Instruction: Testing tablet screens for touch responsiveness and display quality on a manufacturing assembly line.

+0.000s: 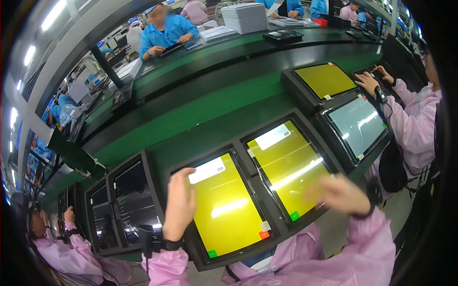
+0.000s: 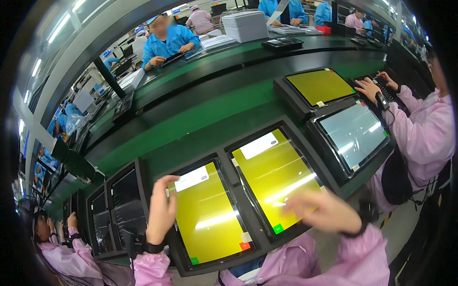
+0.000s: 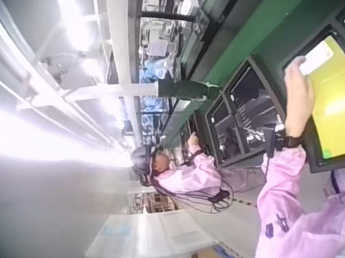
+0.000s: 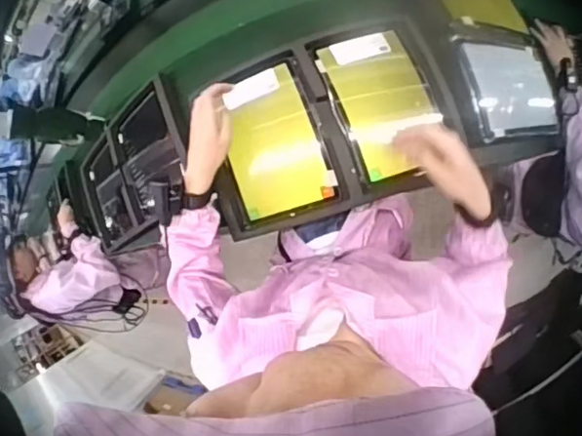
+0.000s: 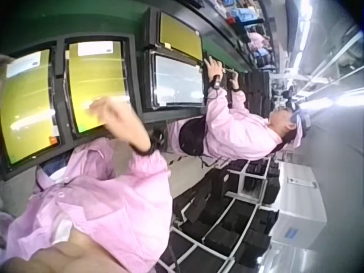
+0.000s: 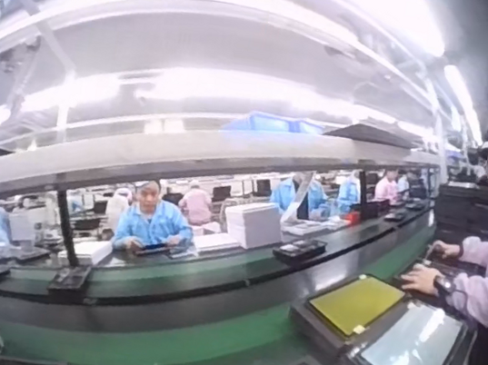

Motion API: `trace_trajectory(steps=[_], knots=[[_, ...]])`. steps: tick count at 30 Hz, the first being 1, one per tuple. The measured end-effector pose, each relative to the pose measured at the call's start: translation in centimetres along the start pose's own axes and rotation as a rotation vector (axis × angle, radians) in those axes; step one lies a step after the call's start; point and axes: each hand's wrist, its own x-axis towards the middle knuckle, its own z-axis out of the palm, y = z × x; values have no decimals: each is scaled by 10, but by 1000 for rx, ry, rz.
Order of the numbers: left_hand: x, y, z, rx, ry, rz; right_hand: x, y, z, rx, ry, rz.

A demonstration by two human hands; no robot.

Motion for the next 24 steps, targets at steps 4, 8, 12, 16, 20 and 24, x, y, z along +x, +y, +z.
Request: trace_trajectory(steps=[4, 8, 12, 16, 20, 24], knots=[[22, 21, 36, 107, -57, 176, 93, 49, -47, -448, 395, -241], [27, 8, 46, 215, -15, 212, 112, 64, -40, -605, 325, -178], [30, 9, 45, 199, -69, 168, 110, 71, -40, -643, 407, -107], [28, 9, 45, 276, -85, 232, 106, 65, -39, -637, 395, -122], [19, 9, 45, 246, -86, 223, 100, 66, -33, -626, 400, -85], [10, 14, 46, 179, -29, 210, 87, 71, -31, -572, 451, -97]])
